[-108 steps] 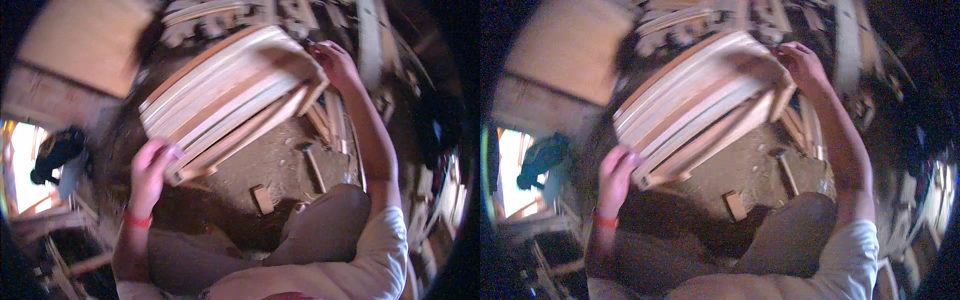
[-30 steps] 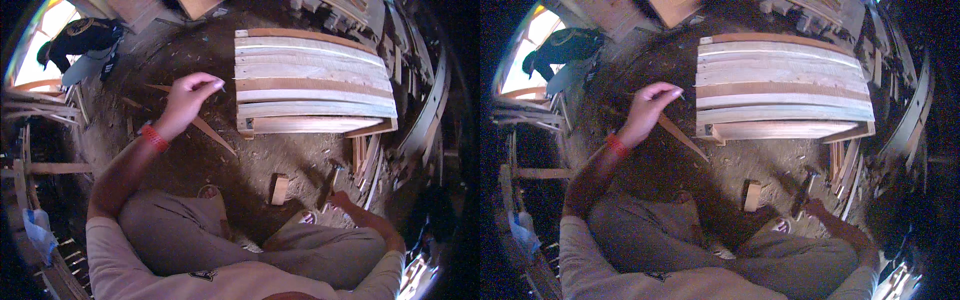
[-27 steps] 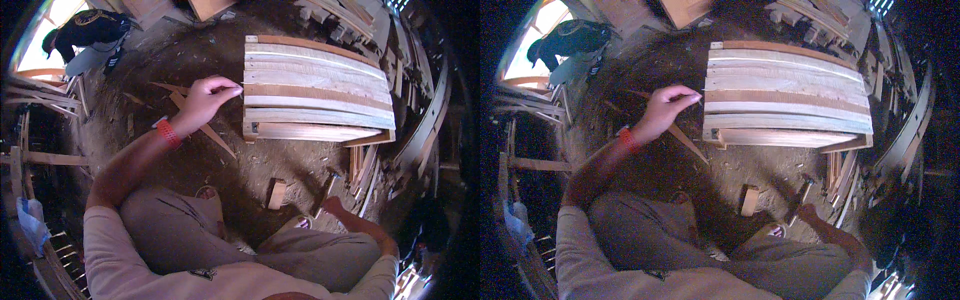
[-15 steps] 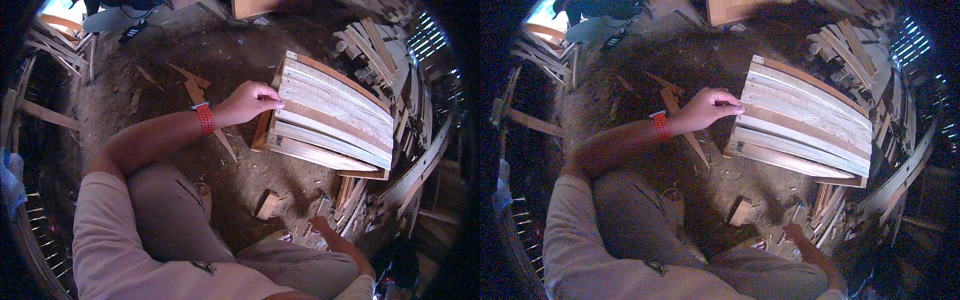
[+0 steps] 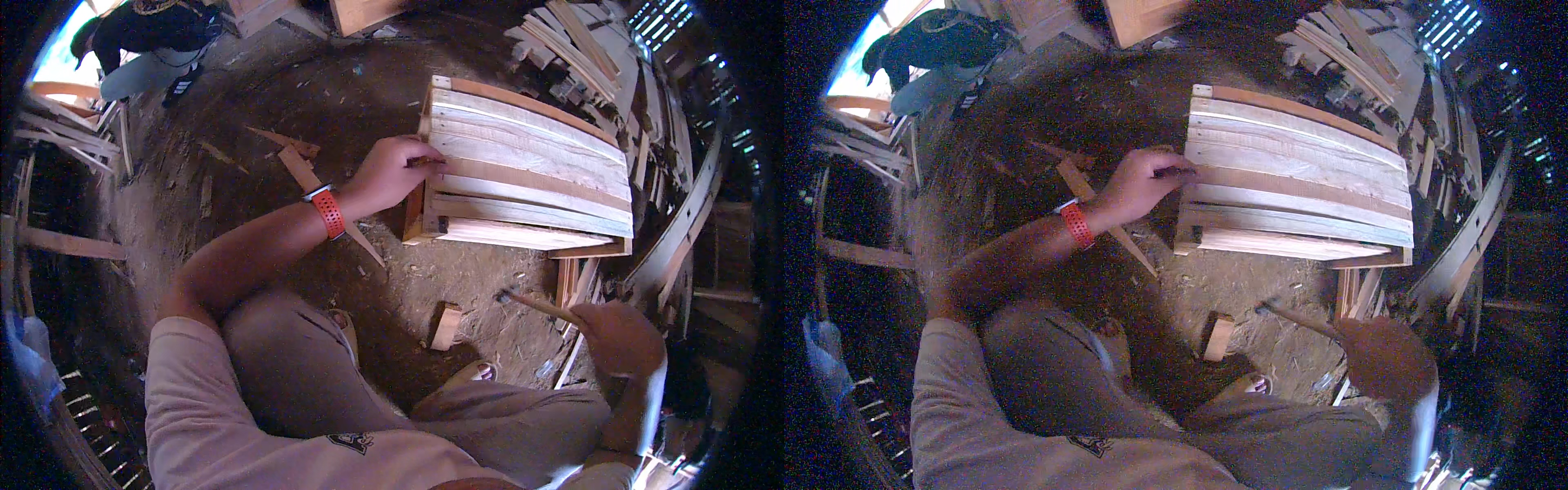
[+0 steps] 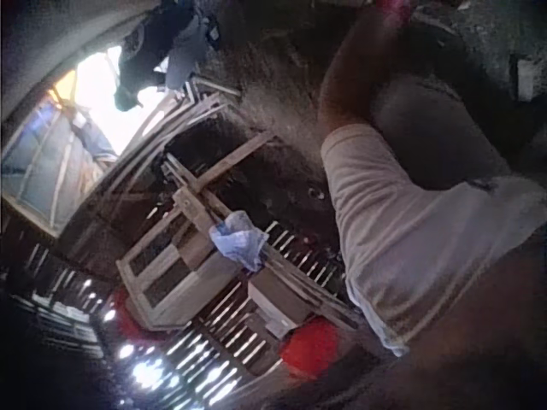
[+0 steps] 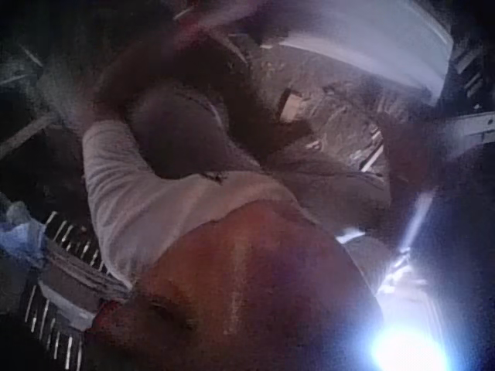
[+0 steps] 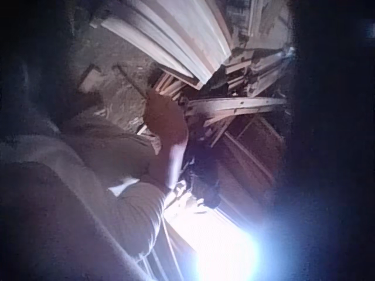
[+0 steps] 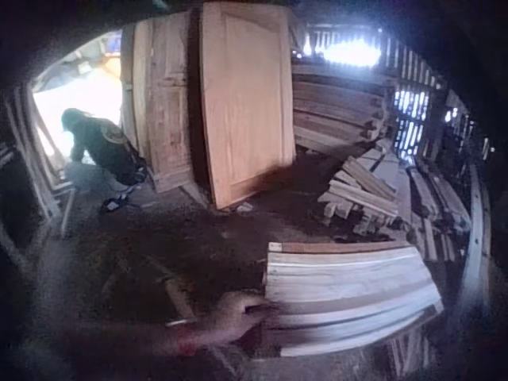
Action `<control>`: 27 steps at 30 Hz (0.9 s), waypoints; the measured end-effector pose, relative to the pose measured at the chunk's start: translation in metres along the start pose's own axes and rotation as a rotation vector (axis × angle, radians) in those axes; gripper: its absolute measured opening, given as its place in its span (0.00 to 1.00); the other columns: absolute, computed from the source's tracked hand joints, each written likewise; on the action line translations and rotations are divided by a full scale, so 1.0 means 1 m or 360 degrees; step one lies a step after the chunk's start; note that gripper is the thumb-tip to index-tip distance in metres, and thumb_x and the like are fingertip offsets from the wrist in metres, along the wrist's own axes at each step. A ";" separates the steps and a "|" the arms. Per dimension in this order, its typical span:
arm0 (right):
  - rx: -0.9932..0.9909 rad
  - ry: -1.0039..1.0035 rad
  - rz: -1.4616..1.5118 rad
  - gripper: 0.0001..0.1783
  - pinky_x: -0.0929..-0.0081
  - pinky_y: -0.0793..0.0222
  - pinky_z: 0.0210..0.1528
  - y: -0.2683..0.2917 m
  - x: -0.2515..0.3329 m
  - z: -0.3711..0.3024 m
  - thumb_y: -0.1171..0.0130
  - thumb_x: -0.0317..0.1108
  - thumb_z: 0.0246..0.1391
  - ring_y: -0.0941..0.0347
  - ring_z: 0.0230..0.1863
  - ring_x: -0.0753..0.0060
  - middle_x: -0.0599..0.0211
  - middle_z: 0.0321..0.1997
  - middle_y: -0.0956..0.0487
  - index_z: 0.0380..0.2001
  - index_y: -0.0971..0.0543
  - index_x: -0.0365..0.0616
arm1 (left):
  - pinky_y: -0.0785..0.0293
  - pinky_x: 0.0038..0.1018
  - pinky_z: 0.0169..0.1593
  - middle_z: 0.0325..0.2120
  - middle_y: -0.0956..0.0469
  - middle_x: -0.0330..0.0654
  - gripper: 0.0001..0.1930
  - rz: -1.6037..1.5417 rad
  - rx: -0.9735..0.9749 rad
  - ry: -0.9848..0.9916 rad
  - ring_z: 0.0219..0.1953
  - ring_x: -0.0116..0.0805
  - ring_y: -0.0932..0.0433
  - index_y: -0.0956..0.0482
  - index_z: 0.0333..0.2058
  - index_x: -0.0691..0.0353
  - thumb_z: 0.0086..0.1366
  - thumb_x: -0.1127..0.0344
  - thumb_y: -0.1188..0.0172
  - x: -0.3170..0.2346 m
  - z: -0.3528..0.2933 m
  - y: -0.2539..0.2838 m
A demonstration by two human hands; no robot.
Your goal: The person assembles a small wooden structure by placing nails and hammering them into wooden planks. They repeatedly adjust the planks and hammer nails to secure the pieces together.
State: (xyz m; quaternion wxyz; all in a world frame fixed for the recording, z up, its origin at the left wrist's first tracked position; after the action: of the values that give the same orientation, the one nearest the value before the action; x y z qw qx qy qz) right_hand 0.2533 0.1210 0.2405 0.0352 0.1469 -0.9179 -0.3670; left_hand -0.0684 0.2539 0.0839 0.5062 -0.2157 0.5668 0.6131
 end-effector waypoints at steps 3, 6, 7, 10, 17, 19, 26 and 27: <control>-0.0392 0.0246 0.0354 0.15 0.50 0.25 0.43 0.002 0.003 -0.018 0.46 0.33 0.61 0.19 0.40 0.42 0.47 0.37 0.17 0.47 0.19 0.39 | 0.24 0.33 0.39 0.32 0.17 0.48 0.09 0.0130 -0.0014 -0.0090 0.34 0.42 0.16 0.13 0.39 0.62 0.64 0.65 0.33 -0.004 0.007 -0.007; -0.0524 0.0418 0.0671 0.16 0.55 0.26 0.41 0.010 -0.008 -0.015 0.45 0.31 0.61 0.19 0.38 0.47 0.48 0.36 0.17 0.49 0.20 0.38 | 0.26 0.33 0.35 0.28 0.20 0.49 0.09 0.0179 -0.0037 -0.0181 0.30 0.43 0.19 0.14 0.37 0.64 0.63 0.65 0.32 -0.010 0.007 -0.006; -0.0539 0.0414 0.0776 0.16 0.57 0.26 0.40 0.012 -0.009 -0.014 0.45 0.31 0.61 0.19 0.36 0.51 0.48 0.35 0.17 0.50 0.20 0.38 | 0.27 0.33 0.35 0.28 0.20 0.48 0.08 0.0173 -0.0027 -0.0214 0.30 0.42 0.20 0.14 0.37 0.64 0.63 0.66 0.32 -0.011 0.006 -0.005; -0.0882 0.0454 0.0921 0.16 0.64 0.27 0.41 -0.006 -0.023 0.015 0.43 0.35 0.64 0.22 0.35 0.58 0.49 0.36 0.18 0.50 0.20 0.38 | 0.27 0.32 0.34 0.28 0.20 0.48 0.08 0.0133 -0.0060 -0.0184 0.29 0.41 0.21 0.14 0.37 0.66 0.63 0.67 0.32 -0.008 0.008 -0.009; -0.1437 0.0120 0.1029 0.17 0.65 0.30 0.34 -0.025 -0.032 0.081 0.43 0.37 0.66 0.25 0.27 0.63 0.48 0.29 0.20 0.53 0.21 0.41 | 0.25 0.28 0.39 0.30 0.18 0.45 0.07 0.0178 0.0038 -0.0128 0.33 0.34 0.20 0.14 0.37 0.67 0.65 0.69 0.35 -0.017 0.009 -0.010; -0.1438 0.0051 0.1074 0.18 0.65 0.29 0.35 -0.025 -0.034 0.093 0.44 0.38 0.67 0.24 0.28 0.64 0.48 0.31 0.19 0.54 0.22 0.39 | 0.25 0.26 0.38 0.30 0.18 0.44 0.06 0.0227 0.0024 -0.0150 0.32 0.32 0.20 0.14 0.37 0.67 0.66 0.70 0.36 -0.017 0.007 -0.008; -0.1444 0.0150 0.1279 0.19 0.67 0.32 0.34 -0.030 -0.035 0.102 0.42 0.37 0.66 0.32 0.27 0.71 0.53 0.27 0.21 0.53 0.23 0.35 | 0.25 0.25 0.40 0.31 0.18 0.42 0.06 0.0181 0.0018 -0.0126 0.34 0.28 0.20 0.16 0.37 0.67 0.66 0.71 0.36 -0.016 0.005 -0.012; -0.1340 0.0161 0.1294 0.17 0.64 0.30 0.36 -0.027 -0.029 0.100 0.42 0.35 0.65 0.27 0.30 0.62 0.49 0.30 0.20 0.52 0.22 0.35 | 0.25 0.25 0.40 0.32 0.18 0.42 0.06 0.0140 0.0012 -0.0084 0.34 0.27 0.20 0.17 0.37 0.67 0.66 0.71 0.36 -0.011 0.003 -0.014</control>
State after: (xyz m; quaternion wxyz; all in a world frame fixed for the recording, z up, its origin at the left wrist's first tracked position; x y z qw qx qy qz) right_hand 0.2703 0.1775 0.1505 0.2723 -0.2260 -0.6730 -0.6495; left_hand -0.0510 0.2502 0.0868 0.4945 -0.1724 0.5645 0.6380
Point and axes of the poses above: each hand's wrist, its own z-axis towards the middle knuckle, its own y-axis out of the back of the hand, x = y × z, the point moved 3 cm from there along z, towards the middle knuckle
